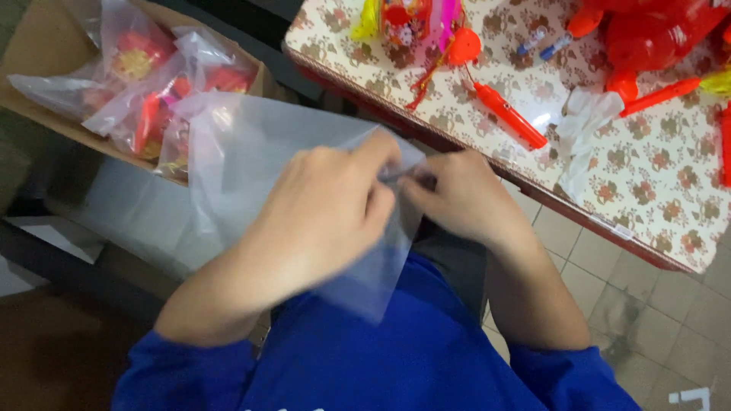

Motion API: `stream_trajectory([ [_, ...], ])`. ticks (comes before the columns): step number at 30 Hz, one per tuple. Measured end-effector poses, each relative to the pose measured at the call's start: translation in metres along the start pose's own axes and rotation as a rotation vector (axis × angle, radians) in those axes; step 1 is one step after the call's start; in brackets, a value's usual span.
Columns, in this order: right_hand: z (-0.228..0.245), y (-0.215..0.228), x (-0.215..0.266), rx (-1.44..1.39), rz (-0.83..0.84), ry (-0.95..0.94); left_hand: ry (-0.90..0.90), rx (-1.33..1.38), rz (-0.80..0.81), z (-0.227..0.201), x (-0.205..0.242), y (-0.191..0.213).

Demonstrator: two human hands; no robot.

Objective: Assembling decorative plastic lanterns by attaching sticks and batteries, then individually bagging them and packing them into a cardboard box.

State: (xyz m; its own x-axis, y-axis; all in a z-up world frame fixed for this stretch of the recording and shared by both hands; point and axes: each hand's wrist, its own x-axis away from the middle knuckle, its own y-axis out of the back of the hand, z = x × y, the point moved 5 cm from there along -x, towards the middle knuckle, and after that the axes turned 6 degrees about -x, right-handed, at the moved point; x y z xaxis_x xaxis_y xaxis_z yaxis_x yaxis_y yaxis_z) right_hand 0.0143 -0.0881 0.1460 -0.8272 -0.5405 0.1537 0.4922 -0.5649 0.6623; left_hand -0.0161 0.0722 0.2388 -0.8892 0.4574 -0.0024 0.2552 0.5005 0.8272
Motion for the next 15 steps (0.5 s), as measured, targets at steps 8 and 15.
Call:
stream_trajectory([
  [8,-0.038,0.022,0.017,0.257,-0.149,-0.385,0.025,0.083,-0.029,0.006,-0.001,-0.01],
  [15,-0.047,0.033,0.063,0.23,-0.045,-0.55,-0.056,0.057,0.115,-0.013,-0.013,-0.057],
])
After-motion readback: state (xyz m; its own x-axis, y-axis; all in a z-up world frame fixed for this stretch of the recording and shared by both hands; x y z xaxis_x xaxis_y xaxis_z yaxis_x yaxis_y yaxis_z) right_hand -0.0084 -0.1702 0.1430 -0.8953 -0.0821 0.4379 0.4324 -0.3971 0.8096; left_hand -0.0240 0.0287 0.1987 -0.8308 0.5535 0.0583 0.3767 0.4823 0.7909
